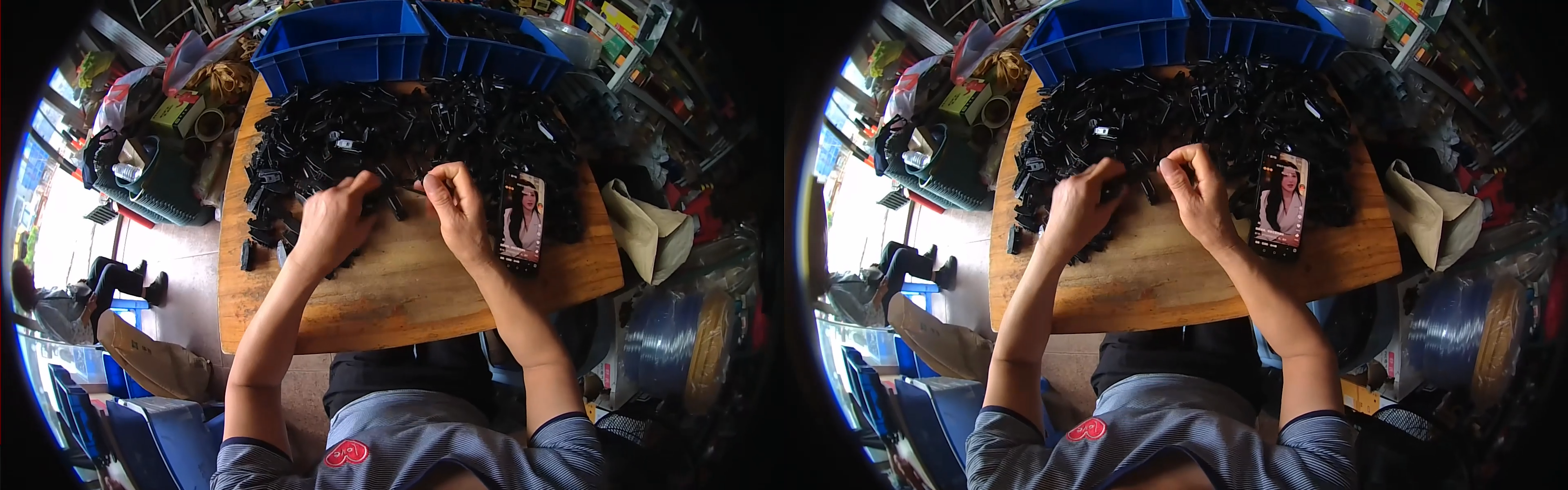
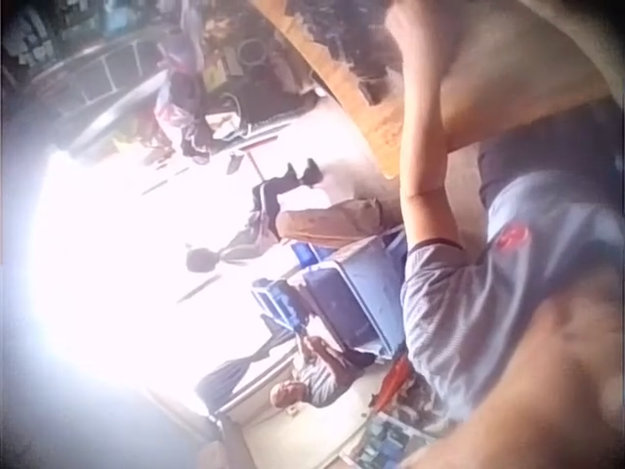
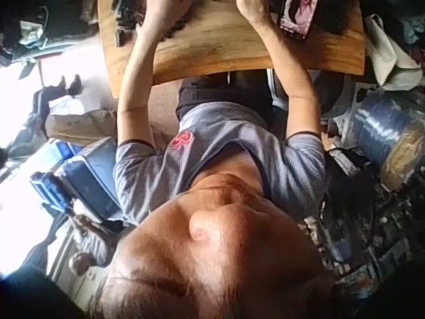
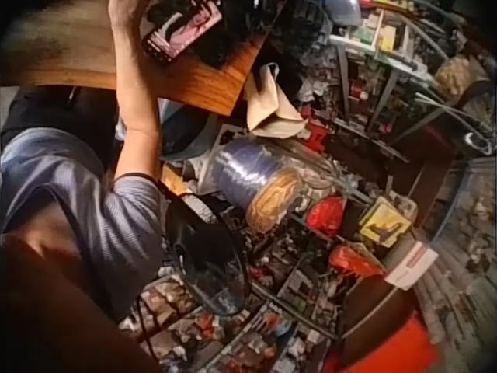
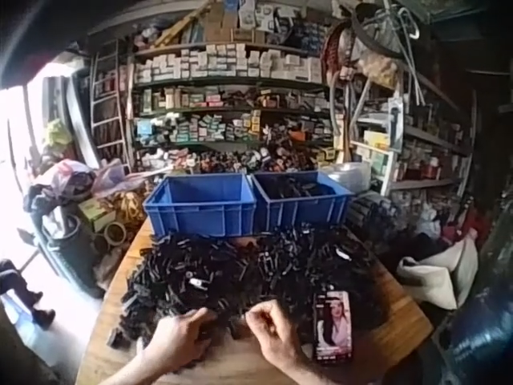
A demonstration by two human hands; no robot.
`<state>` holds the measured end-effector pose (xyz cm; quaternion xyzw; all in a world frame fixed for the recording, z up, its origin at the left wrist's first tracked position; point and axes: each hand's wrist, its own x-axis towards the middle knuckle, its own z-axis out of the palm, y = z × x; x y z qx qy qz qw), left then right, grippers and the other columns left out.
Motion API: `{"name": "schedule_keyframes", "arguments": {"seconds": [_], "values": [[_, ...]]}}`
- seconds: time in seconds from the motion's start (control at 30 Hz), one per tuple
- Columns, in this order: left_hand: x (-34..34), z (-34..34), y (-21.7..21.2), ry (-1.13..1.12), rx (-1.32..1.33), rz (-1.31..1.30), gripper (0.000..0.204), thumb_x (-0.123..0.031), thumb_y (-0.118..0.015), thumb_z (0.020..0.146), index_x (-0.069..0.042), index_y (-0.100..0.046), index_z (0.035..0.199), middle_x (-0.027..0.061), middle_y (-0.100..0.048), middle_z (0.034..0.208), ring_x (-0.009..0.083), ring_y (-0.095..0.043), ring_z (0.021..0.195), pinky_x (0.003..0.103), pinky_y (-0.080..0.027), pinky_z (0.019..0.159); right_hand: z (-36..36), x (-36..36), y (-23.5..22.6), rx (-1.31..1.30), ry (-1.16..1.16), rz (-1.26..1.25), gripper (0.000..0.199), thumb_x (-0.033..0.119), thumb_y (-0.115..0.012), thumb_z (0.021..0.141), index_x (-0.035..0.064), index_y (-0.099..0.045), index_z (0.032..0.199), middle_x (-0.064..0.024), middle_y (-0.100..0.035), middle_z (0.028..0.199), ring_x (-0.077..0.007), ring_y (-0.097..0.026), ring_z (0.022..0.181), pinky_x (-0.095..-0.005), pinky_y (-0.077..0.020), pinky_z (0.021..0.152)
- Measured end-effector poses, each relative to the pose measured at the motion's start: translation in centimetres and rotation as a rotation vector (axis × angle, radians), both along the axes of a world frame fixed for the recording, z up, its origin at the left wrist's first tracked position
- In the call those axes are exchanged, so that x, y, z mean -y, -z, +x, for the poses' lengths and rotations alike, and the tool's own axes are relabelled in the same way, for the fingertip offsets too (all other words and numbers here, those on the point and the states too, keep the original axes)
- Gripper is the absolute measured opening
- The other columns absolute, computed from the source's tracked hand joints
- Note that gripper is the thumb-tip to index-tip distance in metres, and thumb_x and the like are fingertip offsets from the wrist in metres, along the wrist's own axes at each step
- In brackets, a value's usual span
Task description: Assembling small black plastic components by hand at a workbench.
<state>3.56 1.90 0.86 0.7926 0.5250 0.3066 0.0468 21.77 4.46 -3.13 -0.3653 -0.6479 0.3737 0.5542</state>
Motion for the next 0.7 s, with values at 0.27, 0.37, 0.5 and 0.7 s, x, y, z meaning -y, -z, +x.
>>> {"name": "schedule_keyframes", "arguments": {"seconds": [0.27, 0.37, 0.5, 0.7], "values": [[0.7, 1.0, 0.4, 0.303, 1.216, -0.788, 0.022, -0.006, -0.06, 0.083, 0.0, -0.055, 0.103, 0.006, -0.06, 0.086, 0.0136, -0.059, 0.08, 0.027, -0.048, 0.071, -1.5, 1.8, -0.9, -0.097, -0.136, -0.09, 0.013, 0.016, -0.056, 0.09, 0.0044, -0.051, 0.094, 0.0008, -0.052, 0.083, -0.0054, -0.052, 0.07, -0.0187, -0.0443, 0.062], [0.5, 1.2, 2.1, 0.379, 1.389, -0.781, 0.024, -0.01, -0.063, 0.083, -0.001, -0.055, 0.104, 0.0058, -0.06, 0.09, 0.0126, -0.059, 0.083, 0.028, -0.048, 0.071, -1.6, 1.6, -0.8, -0.164, -0.143, -0.165, 0.014, 0.015, -0.057, 0.089, 0.0037, -0.051, 0.095, -0.0015, -0.053, 0.087, -0.0073, -0.052, 0.072, -0.0189, -0.0443, 0.064], [0.3, 1.2, 2.3, 0.245, 1.472, -0.801, 0.023, -0.007, -0.057, 0.085, -0.004, -0.054, 0.108, 0.0055, -0.059, 0.098, 0.0135, -0.059, 0.084, 0.028, -0.05, 0.072, -2.0, 1.6, -1.0, 0.1, 0.095, 0.237, 0.02, 0.013, -0.057, 0.089, 0.0023, -0.053, 0.105, -0.0021, -0.055, 0.092, -0.0068, -0.051, 0.079, -0.0171, -0.0423, 0.066], [0.3, 0.6, 2.1, 0.429, 1.498, -0.787, 0.026, -0.006, -0.055, 0.086, -0.004, -0.049, 0.112, 0.0065, -0.058, 0.099, 0.0154, -0.061, 0.085, 0.034, -0.054, 0.076, -1.6, 2.1, -1.9, -0.043, -0.025, 0.067, 0.019, 0.013, -0.056, 0.089, 0.0024, -0.057, 0.106, 0.0004, -0.054, 0.088, -0.0057, -0.05, 0.073, -0.0173, -0.0411, 0.063]]}}
